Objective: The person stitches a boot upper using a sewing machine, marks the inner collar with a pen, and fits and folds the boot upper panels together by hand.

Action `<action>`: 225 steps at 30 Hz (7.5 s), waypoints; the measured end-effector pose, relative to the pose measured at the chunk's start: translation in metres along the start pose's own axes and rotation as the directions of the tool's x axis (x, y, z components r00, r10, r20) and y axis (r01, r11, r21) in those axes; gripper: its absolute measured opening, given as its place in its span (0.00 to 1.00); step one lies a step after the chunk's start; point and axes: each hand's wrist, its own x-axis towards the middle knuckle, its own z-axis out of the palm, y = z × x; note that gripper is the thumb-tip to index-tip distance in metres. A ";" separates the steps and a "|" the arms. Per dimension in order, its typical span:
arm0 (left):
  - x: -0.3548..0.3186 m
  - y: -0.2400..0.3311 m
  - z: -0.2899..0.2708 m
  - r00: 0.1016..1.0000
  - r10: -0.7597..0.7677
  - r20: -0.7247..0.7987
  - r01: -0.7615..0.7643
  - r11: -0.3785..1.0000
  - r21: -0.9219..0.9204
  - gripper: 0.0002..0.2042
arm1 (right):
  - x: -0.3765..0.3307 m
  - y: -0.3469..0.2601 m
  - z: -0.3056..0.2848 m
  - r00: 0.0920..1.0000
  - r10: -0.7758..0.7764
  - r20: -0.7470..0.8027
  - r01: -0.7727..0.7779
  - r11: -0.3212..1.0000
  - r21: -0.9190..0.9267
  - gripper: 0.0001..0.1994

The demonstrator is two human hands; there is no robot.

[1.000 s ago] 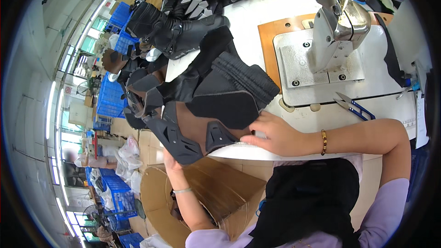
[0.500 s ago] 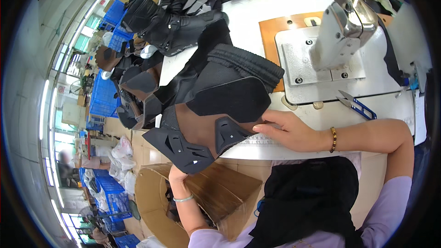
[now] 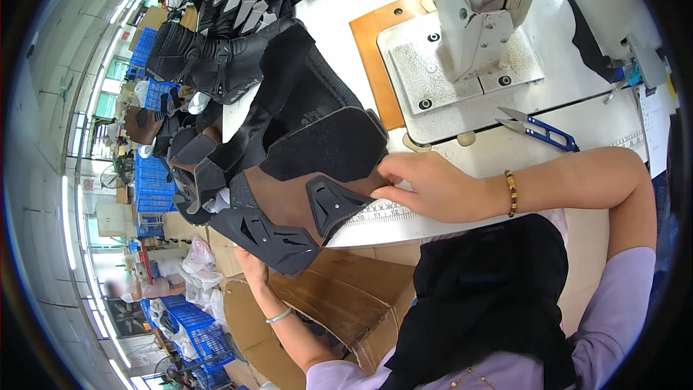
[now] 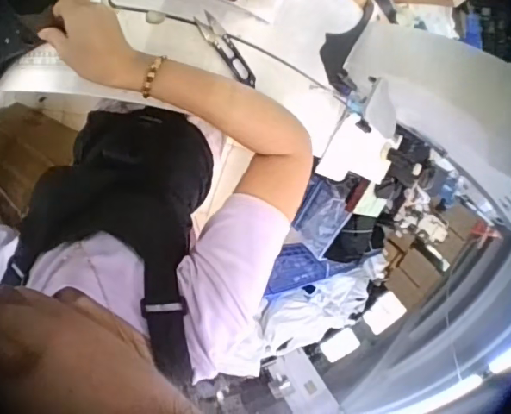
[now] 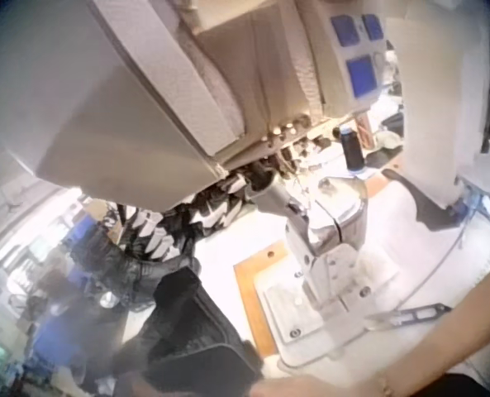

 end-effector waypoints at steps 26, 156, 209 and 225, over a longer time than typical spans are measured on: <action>0.088 0.215 0.124 0.705 0.586 0.399 -0.642 0.766 0.010 0.07 | 0.035 0.012 -0.051 0.919 0.186 0.349 -0.347 0.802 0.486 0.16; 0.134 0.241 0.125 0.817 0.130 0.562 -0.050 0.987 -0.155 0.05 | 0.036 -0.006 -0.024 0.987 0.132 0.088 -0.157 0.897 0.414 0.28; 0.066 0.219 0.157 0.781 0.461 0.422 -0.582 0.782 0.222 0.21 | -0.001 0.031 -0.036 0.972 -0.190 0.138 0.208 0.970 -0.129 0.12; -0.066 0.198 0.046 0.187 0.977 -0.107 -0.971 0.200 0.127 0.13 | -0.031 -0.054 -0.019 0.507 -0.815 0.280 0.843 0.400 -0.361 0.07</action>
